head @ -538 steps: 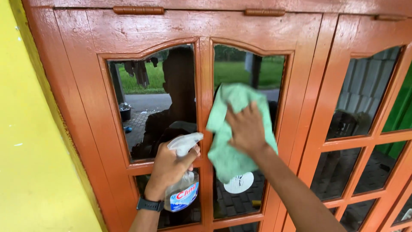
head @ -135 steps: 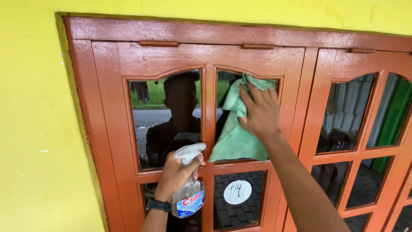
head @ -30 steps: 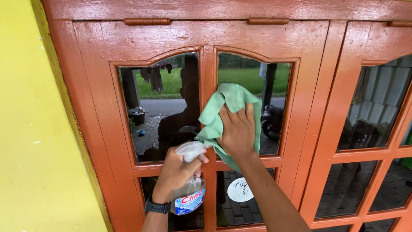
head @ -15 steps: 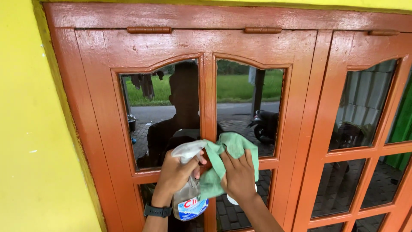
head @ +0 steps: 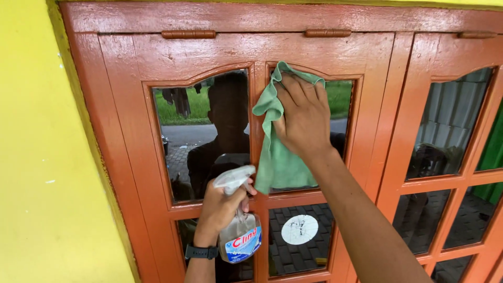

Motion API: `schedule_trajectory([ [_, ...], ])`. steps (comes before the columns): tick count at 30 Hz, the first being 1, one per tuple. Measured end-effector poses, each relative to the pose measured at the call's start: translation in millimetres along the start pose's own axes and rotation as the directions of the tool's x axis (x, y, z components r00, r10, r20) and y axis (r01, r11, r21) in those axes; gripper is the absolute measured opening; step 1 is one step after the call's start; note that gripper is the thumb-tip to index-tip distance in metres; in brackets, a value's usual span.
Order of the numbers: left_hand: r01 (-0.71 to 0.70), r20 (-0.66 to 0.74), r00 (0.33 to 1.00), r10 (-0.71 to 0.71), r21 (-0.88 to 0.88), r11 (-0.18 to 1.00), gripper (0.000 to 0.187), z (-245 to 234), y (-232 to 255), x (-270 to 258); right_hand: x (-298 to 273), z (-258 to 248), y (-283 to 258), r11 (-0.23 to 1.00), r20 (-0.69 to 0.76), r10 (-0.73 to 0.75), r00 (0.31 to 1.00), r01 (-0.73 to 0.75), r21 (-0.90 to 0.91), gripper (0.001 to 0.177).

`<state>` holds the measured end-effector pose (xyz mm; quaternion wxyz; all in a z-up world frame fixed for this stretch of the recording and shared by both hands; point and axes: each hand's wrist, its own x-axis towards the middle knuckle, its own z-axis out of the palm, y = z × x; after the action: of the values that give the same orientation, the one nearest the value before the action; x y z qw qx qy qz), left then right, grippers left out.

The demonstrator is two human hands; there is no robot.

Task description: Cleaning a glass window pane on a door using a spray cleaner and a cloth.

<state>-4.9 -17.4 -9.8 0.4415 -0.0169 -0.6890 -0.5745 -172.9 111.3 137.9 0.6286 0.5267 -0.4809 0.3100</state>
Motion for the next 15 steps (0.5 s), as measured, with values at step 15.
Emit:
schedule_trajectory([
  [15, 0.028, -0.020, 0.999, -0.025, 0.135, 0.990, 0.030, 6, 3, 0, -81, -30, 87, 0.987, 0.061, 0.010, 0.998, 0.000, -0.160, 0.049],
])
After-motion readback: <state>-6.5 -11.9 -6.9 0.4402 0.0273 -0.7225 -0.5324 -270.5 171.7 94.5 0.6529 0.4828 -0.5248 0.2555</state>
